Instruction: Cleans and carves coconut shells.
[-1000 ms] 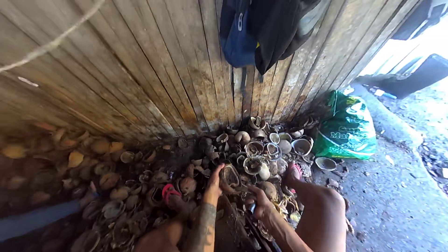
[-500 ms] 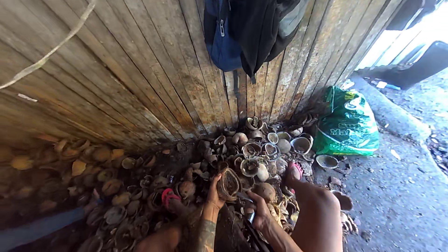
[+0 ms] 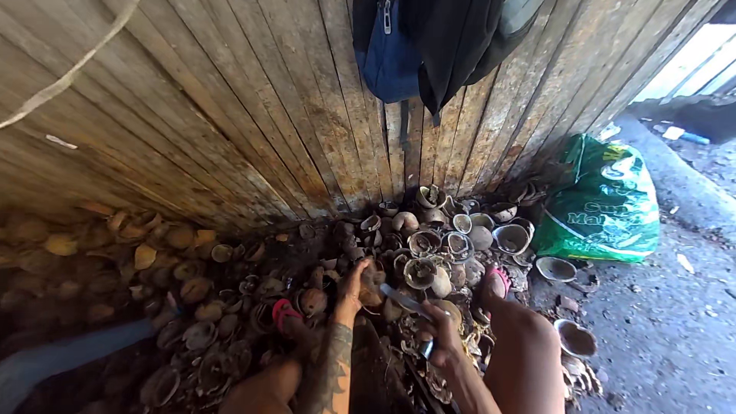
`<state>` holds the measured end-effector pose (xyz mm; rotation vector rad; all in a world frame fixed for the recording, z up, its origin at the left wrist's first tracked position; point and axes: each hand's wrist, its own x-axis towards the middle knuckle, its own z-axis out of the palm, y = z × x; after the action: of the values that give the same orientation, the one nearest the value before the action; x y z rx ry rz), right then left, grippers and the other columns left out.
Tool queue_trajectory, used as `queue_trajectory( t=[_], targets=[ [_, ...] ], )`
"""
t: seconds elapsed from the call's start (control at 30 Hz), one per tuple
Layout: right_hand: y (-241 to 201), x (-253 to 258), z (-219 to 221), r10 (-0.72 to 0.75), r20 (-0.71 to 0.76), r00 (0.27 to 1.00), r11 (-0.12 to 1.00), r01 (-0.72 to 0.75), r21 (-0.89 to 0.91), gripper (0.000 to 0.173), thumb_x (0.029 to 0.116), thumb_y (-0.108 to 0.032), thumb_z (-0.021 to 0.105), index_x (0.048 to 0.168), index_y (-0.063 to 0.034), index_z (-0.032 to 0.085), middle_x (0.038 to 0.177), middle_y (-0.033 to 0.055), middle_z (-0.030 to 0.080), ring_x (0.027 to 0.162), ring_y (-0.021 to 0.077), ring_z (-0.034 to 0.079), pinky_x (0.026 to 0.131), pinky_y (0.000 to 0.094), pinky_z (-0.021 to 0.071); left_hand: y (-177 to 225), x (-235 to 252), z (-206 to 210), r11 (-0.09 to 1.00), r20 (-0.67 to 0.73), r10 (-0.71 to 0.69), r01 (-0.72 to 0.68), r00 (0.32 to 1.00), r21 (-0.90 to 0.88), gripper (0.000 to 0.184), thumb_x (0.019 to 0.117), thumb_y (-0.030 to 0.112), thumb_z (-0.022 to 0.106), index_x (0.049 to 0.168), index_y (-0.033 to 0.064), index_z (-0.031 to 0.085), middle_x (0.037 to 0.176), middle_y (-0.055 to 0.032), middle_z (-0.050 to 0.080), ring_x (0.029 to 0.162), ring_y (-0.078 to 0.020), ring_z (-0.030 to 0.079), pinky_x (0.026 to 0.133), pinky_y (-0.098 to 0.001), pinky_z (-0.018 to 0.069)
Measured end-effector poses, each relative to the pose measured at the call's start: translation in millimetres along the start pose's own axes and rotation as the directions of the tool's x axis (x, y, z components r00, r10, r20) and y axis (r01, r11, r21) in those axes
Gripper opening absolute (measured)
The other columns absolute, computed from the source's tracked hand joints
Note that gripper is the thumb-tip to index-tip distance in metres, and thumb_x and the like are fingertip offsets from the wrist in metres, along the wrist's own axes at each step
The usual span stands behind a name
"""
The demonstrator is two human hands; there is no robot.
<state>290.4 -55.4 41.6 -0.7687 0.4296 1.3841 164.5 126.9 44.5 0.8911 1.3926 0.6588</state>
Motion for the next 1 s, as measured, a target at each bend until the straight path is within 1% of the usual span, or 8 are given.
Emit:
queue_trajectory(
  t=[0.13, 0.27, 0.5, 0.6, 0.73, 0.8, 0.9, 1.0],
  targets=[
    [-36, -19, -18, -0.332, -0.027, 0.943, 0.932, 0.323, -0.166, 0.022, 0.1052, -0.017, 0.049, 0.084, -0.0121, 0.053, 0.049, -0.0041, 0.038, 0.037, 0.0055, 0.034, 0.036, 0.022, 0.035, 2, 1, -28, 0.912, -0.375, 0.401, -0.328, 0.836, 0.244, 0.07, 0.0891, 0.043, 0.077, 0.14, 0.0015, 0.055, 0.131, -0.0213, 0.064, 0.12, -0.0298, 0.063, 0.104, -0.0492, 0.0511],
    [-44, -13, -18, -0.351, -0.095, 0.932, 0.932, 0.338, -0.131, 0.027, 0.1036, -0.016, 0.052, 0.077, -0.0143, 0.048, 0.046, -0.0054, 0.033, 0.035, 0.0051, 0.031, 0.035, 0.0217, 0.0331, -34, -21, -35, 0.573, -0.278, 0.818, -0.66, 0.505, 0.486, 0.095, 0.0821, 0.045, 0.074, 0.152, -0.0072, 0.037, 0.149, -0.0285, 0.047, 0.137, -0.03, 0.05, 0.115, -0.0412, 0.0419],
    [-21, -11, -17, -0.222, -0.033, 0.974, 0.969, 0.217, -0.119, 0.023, 0.1063, -0.02, 0.048, 0.088, -0.0094, 0.055, 0.05, -0.0031, 0.04, 0.036, 0.0038, 0.034, 0.034, 0.0187, 0.0326, -59, -5, -42, 0.813, -0.422, 0.309, -0.006, 0.852, 0.583, 0.088, 0.0829, 0.058, 0.078, 0.147, 0.0037, 0.05, 0.139, -0.0292, 0.056, 0.13, -0.0434, 0.055, 0.109, -0.0597, 0.0442],
    [-22, -12, -24, -0.261, -0.057, 0.964, 0.957, 0.25, -0.148, 0.02, 0.1048, -0.019, 0.051, 0.089, -0.0082, 0.057, 0.052, -0.0025, 0.041, 0.037, 0.0043, 0.034, 0.035, 0.0198, 0.0322, -42, 2, -52, 0.962, -0.441, 0.213, -0.11, 0.872, 0.249, 0.078, 0.0942, 0.053, 0.067, 0.149, 0.002, 0.045, 0.141, -0.0266, 0.056, 0.13, -0.038, 0.055, 0.107, -0.0563, 0.0469],
    [-26, -15, -32, -0.271, -0.093, 0.958, 0.947, 0.247, -0.207, 0.02, 0.1035, -0.019, 0.053, 0.086, -0.0111, 0.057, 0.049, -0.0048, 0.037, 0.036, 0.0044, 0.033, 0.035, 0.0204, 0.033, -5, -28, -71, 0.882, 0.06, 0.15, -0.106, 0.987, -0.458, 0.066, 0.1029, 0.064, 0.033, 0.144, 0.0153, 0.05, 0.131, -0.0188, 0.064, 0.114, -0.0389, 0.066, 0.087, -0.0651, 0.0552],
    [-23, -14, -32, -0.259, -0.089, 0.962, 0.947, 0.234, -0.22, 0.021, 0.1034, -0.019, 0.053, 0.083, -0.0119, 0.056, 0.049, -0.0053, 0.036, 0.036, 0.0043, 0.033, 0.035, 0.0204, 0.0331, -5, -36, -85, 0.811, 0.244, 0.29, -0.102, 0.925, -0.577, 0.078, 0.0941, 0.073, 0.043, 0.144, 0.0126, 0.048, 0.128, -0.0196, 0.066, 0.113, -0.0377, 0.067, 0.088, -0.0622, 0.0572],
    [-15, -11, -29, -0.241, -0.051, 0.969, 0.945, 0.222, -0.239, 0.024, 0.1037, -0.02, 0.051, 0.082, -0.0107, 0.057, 0.049, -0.0047, 0.038, 0.036, 0.0038, 0.033, 0.035, 0.02, 0.0316, -4, -39, -98, 0.771, 0.261, 0.352, -0.121, 0.899, -0.625, 0.071, 0.0763, 0.044, 0.078, 0.133, 0.0083, 0.053, 0.115, -0.0179, 0.07, 0.103, -0.0329, 0.071, 0.082, -0.0545, 0.0611],
    [-4, -10, -27, -0.214, -0.011, 0.977, 0.94, 0.203, -0.274, 0.027, 0.1045, -0.022, 0.049, 0.082, -0.0099, 0.059, 0.05, -0.0044, 0.041, 0.036, 0.0029, 0.033, 0.035, 0.019, 0.0306, 10, -49, -115, 0.754, 0.163, 0.377, -0.2, 0.912, -0.625, 0.055, 0.0804, 0.034, 0.063, 0.128, 0.0084, 0.053, 0.111, -0.0165, 0.07, 0.1, -0.031, 0.071, 0.081, -0.0533, 0.0611]
  ],
)
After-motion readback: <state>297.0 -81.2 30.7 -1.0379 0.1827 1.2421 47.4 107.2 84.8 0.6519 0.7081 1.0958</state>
